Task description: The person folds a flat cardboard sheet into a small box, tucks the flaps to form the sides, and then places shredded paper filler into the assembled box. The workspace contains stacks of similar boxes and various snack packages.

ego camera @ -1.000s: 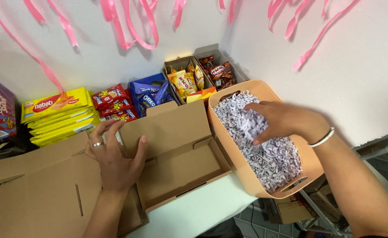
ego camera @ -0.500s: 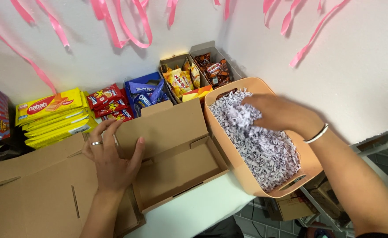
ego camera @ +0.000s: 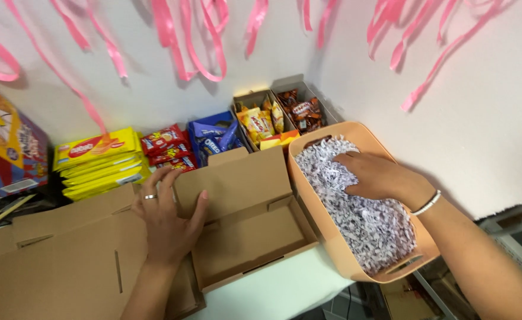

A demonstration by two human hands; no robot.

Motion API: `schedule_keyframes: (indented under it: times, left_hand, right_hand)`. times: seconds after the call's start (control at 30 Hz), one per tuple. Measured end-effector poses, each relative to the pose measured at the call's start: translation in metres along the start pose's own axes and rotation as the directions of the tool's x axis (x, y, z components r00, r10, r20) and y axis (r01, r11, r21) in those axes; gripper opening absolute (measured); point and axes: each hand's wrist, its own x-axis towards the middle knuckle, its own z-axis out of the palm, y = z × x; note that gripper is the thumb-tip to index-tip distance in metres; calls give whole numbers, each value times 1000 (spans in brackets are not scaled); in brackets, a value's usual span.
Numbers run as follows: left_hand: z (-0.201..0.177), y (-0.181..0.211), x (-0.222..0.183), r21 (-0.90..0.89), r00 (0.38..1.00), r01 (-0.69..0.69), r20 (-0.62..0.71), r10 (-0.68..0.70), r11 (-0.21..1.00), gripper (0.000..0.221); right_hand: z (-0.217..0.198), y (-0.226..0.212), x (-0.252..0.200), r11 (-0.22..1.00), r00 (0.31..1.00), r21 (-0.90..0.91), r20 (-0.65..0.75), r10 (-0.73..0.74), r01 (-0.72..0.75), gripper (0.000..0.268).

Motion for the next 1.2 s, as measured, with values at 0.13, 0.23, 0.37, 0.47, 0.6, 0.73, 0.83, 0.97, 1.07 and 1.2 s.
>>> schedule_keyframes:
  times: [0.13, 0.23, 0.37, 0.47, 0.6, 0.73, 0.83, 0.97, 1.07, 1.2]
  left_hand:
    - [-3, 5, 2, -39, 996, 83, 26, -82, 996, 53]
    - [-1, -2, -2, -12, 995, 101, 23, -101, 995, 53]
    - [1, -3, -2, -39, 996, 87, 6, -87, 995, 51]
    - [0, -1, -1, -35, 996, 85, 8, -85, 996, 49]
    - [-2, 0, 1, -46, 997, 75, -4, -75, 996, 48]
    - [1, -5, -4, 81, 999, 27, -28, -25, 996, 51]
    - [2, -4, -4, 70, 999, 26, -27, -24, 997, 53]
    - [2, -5, -5, 79, 999, 24, -27, -22, 997, 52]
    - [1, -4, -5, 91, 999, 19, -35, -15, 996, 52]
    - [2, -3, -5, 73, 999, 19, -38, -16, 997, 53]
  right_hand:
    - [-2, 6, 6, 997, 997, 73, -70, 33, -28, 59]
    - [-3, 6, 7, 993, 994, 107, -81, 68, -59, 57]
    - [-5, 11, 5, 993, 991, 113, -129, 30, -16, 56]
    - [-7, 12, 1, 989, 991, 141, -126, 51, -33, 59]
    - [-7, 20, 5, 980, 986, 197, -159, 51, -19, 58]
    - [-13, 23, 10, 991, 987, -30, -99, 126, -129, 27]
    - [-12, 23, 10, 997, 983, -1, -168, 78, -79, 27]
    - [-20, 7, 5, 987, 981, 61, -112, 156, -150, 59]
    - [-23, 7, 3, 991, 984, 62, -124, 124, -117, 62]
    - [-25, 10, -2, 976, 997, 203, 30, 72, -76, 90]
